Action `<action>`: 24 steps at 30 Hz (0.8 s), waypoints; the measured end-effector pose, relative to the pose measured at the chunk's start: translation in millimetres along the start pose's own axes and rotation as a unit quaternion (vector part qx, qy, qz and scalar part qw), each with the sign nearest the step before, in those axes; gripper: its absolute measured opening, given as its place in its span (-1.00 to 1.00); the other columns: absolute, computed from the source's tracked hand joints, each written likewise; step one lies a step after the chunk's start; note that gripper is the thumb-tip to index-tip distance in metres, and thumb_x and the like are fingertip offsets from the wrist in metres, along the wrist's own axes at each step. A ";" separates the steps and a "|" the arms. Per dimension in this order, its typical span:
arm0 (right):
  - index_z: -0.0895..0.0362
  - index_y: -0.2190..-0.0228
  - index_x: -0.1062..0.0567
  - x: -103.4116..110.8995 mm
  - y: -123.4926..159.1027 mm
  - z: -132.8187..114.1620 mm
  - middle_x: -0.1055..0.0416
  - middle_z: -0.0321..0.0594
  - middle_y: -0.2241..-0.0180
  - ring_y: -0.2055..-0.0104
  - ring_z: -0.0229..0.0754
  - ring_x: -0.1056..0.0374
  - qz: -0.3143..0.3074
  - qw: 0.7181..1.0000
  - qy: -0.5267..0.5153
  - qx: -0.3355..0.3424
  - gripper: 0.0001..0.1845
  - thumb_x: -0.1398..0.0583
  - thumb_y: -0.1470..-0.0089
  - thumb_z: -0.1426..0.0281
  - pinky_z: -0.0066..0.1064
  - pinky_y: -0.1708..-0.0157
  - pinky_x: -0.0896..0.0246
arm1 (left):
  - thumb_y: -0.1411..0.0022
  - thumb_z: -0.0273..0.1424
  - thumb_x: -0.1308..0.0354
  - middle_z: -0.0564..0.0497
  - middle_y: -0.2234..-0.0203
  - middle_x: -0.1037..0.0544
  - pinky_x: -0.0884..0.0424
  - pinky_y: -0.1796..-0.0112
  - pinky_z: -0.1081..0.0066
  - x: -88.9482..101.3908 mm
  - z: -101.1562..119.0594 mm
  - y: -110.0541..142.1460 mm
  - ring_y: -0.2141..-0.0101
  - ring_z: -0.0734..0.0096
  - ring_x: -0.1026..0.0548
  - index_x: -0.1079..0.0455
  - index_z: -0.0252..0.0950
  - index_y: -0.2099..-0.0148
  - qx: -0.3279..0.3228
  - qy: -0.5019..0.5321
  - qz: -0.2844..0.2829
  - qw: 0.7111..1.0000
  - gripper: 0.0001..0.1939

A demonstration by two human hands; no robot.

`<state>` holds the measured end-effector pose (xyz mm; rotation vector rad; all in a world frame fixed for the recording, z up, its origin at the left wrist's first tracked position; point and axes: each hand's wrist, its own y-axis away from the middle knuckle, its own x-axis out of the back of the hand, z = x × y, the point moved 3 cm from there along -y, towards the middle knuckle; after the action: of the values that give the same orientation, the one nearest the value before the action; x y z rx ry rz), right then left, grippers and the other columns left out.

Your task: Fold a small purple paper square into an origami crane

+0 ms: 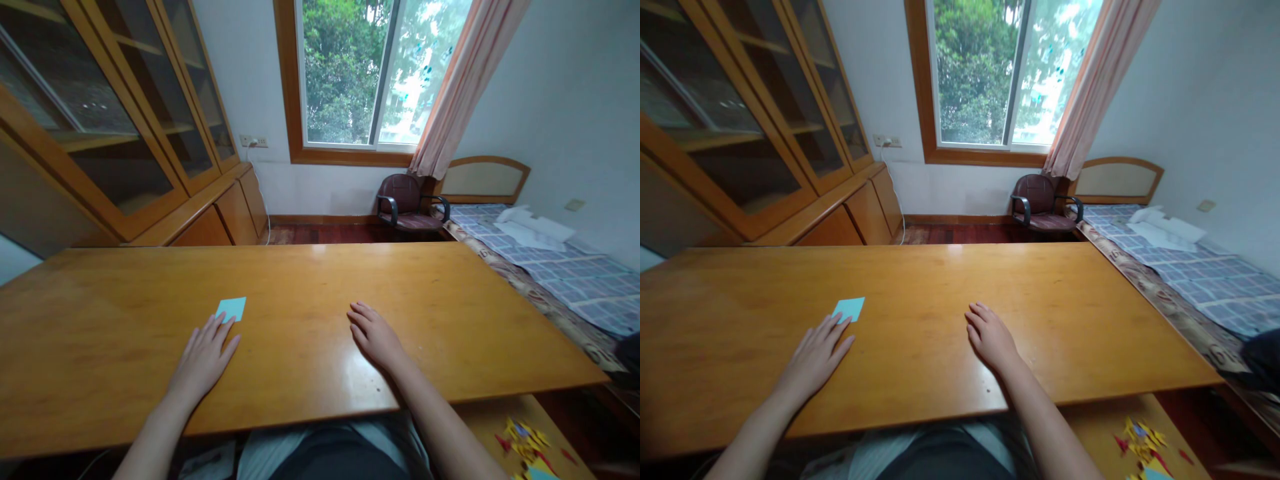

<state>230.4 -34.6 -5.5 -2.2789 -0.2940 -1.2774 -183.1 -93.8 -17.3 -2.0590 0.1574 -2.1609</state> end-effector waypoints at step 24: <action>0.11 -0.06 -0.51 -1.6 -0.4 0.5 -0.35 -0.08 -0.18 -0.27 0.00 -0.19 -0.004 1.000 0.001 -0.004 -0.61 -0.09 -0.25 0.39 -0.04 -0.26 -0.14 | -0.36 -0.14 0.17 -0.18 -0.32 -0.22 -0.10 -0.25 -0.03 0.3 0.3 -5.9 -0.31 0.00 -0.15 -0.26 -0.32 -0.30 0.009 0.010 0.025 1.000 -0.40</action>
<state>229.8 -33.9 -6.9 -2.2861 -0.2983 -1.2864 -183.0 -88.0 -15.9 -2.0029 0.1895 -2.1454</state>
